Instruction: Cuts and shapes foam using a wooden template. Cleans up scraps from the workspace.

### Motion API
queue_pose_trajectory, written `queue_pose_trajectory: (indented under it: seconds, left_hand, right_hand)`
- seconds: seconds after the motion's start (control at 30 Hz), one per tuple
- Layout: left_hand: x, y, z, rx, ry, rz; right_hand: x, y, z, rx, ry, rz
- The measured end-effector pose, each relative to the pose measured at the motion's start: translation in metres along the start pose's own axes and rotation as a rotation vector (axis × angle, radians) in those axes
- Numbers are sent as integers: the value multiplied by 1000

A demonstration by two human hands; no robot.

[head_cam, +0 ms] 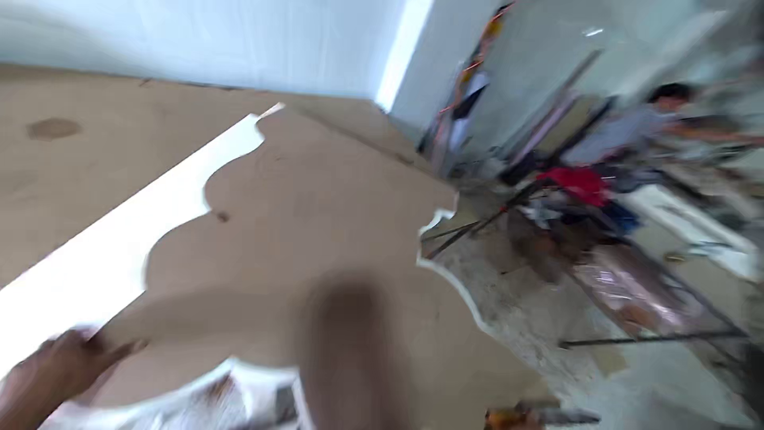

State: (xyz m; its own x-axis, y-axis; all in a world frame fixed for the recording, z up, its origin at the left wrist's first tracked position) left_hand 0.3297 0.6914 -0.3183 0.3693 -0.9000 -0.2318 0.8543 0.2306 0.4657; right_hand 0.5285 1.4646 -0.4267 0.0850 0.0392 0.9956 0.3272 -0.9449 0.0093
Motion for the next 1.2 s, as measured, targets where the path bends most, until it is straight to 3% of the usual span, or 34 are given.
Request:
queue_pose_trajectory:
  seconds: [0.07,0.2,0.27,0.37,0.47,0.53,0.63,0.73,0.87,1.0,1.1,1.2]
  left_hand:
    - [10,-11,-48,-56,42,119]
    - [-58,-29,-86,-79,148,328]
    - [-90,-33,-94,-71,132,357]
    - [-122,-24,-103,-57,81,401]
    - [-124,-9,-100,-43,78,409]
    - [-120,-8,-96,-40,78,411]
    - [-124,-9,-95,-42,99,423]
    - [-125,-11,-92,-33,136,442]
    - [-113,-9,-93,-42,194,383]
    - [-94,-19,-86,8,156,254]
    - [-70,-25,-83,67,149,107]
    - [-36,-28,-77,113,173,-93]
  right_hand:
    - [5,-75,-44,85,66,-75]
    - [-18,-230,-156,517,-42,-185]
    - [7,-249,-193,542,-23,-200]
    - [49,-252,-214,462,22,-112]
    - [79,-195,-197,682,-108,-80]
    - [73,-136,-170,801,-144,-82]
    - [50,-30,-127,877,-4,-252]
    - [33,63,-119,937,66,-429]
    - [45,161,-156,1208,75,-471]
    - [74,232,-224,1516,131,-288]
    - [89,287,-266,1597,167,-144]
    - [80,351,-301,1577,262,-156]
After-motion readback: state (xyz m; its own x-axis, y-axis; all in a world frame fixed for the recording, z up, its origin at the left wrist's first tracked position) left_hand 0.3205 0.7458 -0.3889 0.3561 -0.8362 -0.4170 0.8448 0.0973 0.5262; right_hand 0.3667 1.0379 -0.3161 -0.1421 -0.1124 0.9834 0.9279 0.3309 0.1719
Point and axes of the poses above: each hand's wrist, its own y-axis away from the middle knuckle, its own z-axis out of the back of the hand, x = y × z, the point moved 2 cm from there along -y, towards the middle knuckle, and after that the axes turned 9 degrees about x, right-handed, at the moved point
